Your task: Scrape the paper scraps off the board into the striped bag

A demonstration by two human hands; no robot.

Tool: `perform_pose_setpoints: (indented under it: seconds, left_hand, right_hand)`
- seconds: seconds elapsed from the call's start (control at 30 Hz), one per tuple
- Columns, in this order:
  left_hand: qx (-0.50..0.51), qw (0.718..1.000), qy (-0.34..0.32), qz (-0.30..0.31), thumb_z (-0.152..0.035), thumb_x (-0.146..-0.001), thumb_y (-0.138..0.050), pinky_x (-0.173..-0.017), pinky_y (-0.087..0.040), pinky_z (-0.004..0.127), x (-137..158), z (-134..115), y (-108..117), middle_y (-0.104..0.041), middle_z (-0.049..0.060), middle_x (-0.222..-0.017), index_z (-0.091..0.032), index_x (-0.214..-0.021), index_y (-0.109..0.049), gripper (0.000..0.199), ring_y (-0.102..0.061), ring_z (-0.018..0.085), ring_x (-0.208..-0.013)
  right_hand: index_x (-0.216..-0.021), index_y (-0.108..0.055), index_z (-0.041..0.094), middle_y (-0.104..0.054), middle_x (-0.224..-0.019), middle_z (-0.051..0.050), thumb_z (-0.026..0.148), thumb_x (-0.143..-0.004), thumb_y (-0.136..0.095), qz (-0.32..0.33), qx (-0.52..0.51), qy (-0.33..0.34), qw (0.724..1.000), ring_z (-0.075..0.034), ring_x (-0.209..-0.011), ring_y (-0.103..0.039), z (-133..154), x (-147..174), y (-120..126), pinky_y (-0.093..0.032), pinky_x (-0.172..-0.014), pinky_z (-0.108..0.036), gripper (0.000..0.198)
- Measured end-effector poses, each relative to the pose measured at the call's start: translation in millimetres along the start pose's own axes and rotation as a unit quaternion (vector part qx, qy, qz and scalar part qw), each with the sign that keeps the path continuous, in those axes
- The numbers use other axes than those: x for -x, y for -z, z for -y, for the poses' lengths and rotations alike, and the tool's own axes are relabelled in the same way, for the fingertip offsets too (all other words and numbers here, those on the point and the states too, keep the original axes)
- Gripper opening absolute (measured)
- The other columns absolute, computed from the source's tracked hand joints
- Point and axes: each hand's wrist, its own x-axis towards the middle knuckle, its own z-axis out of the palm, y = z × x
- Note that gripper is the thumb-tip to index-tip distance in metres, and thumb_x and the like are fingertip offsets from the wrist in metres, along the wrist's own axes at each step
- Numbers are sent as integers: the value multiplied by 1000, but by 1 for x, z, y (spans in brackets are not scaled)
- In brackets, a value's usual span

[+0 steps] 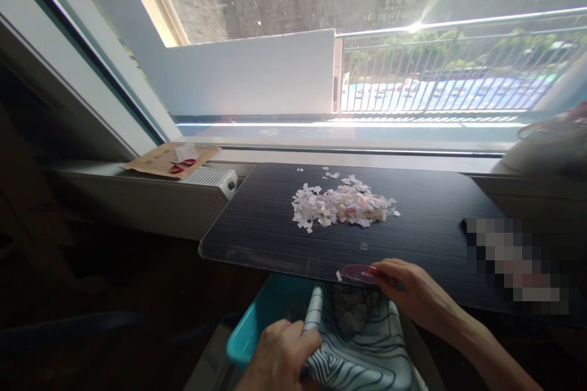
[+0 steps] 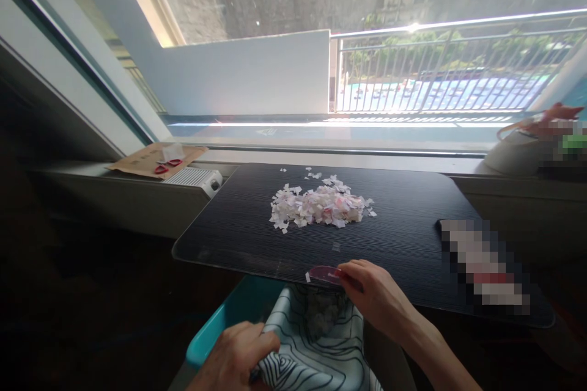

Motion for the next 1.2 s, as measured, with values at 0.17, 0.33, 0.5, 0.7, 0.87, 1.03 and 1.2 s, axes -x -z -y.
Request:
perform_pose_setpoints:
  seconds: [0.17,0.33,0.5,0.7,0.87,1.03,1.2]
  left_hand:
    - [6,1000,14,4,-16,-64,-73,-70,-38,29,0,-2,5,-60,-2,-78,-23,-82,-61,23,-56,20,-75]
    - [-13,999,26,37,-20,-63,-76,-70,-39,30,0,0,4,-61,-1,-79,-22,-83,-62,24,-57,21,-77]
    - [-101,990,-74,58,-32,-64,-78,-63,-40,29,-18,-14,-1,-59,-1,-74,-22,-80,-60,27,-55,20,-67]
    - [-151,959,-228,78,-44,-73,-74,-56,-43,29,-53,-40,-8,-60,1,-69,-20,-80,-59,28,-58,20,-60]
    - [-155,953,-247,81,-43,-73,-74,-56,-46,31,-64,-54,-7,-65,4,-71,-19,-81,-61,29,-61,22,-60]
    - [-149,956,-234,95,-44,-74,-73,-57,-48,33,-64,-59,-3,-67,5,-73,-19,-83,-63,28,-64,23,-61]
    - [-158,954,-236,95,-43,-73,-73,-55,-47,32,-64,-60,-1,-67,5,-73,-19,-82,-62,27,-64,23,-60]
  right_hand:
    - [-92,-70,21,-69,-81,-4,21,-91,-46,-25,2,11,1000,-17,-75,-62,7,-2,-3,-48,-68,-27,24]
    - [-86,-70,23,-69,-78,-2,20,-90,-48,23,-8,27,999,-16,-72,-62,14,11,1,-47,-64,-24,22]
    - [-98,-69,22,-72,-93,-6,27,-91,-46,-104,14,-34,994,-19,-80,-66,-17,14,11,-50,-73,-28,24]
    - [-100,-69,21,-73,-98,-6,28,-89,-47,-147,55,-82,984,-21,-84,-68,-41,0,8,-52,-75,-32,26]
    - [-99,-69,21,-71,-89,-5,24,-91,-45,-107,32,-42,993,-19,-80,-65,-13,2,-4,-50,-74,-29,25]
    - [-92,-68,22,-66,-80,-2,22,-92,-45,-30,-17,-9,999,-16,-72,-62,6,6,-5,-47,-67,-25,23]
    - [-91,-68,21,-66,-80,-2,20,-92,-46,-21,-23,-14,999,-16,-73,-60,13,10,-2,-45,-68,-26,22]
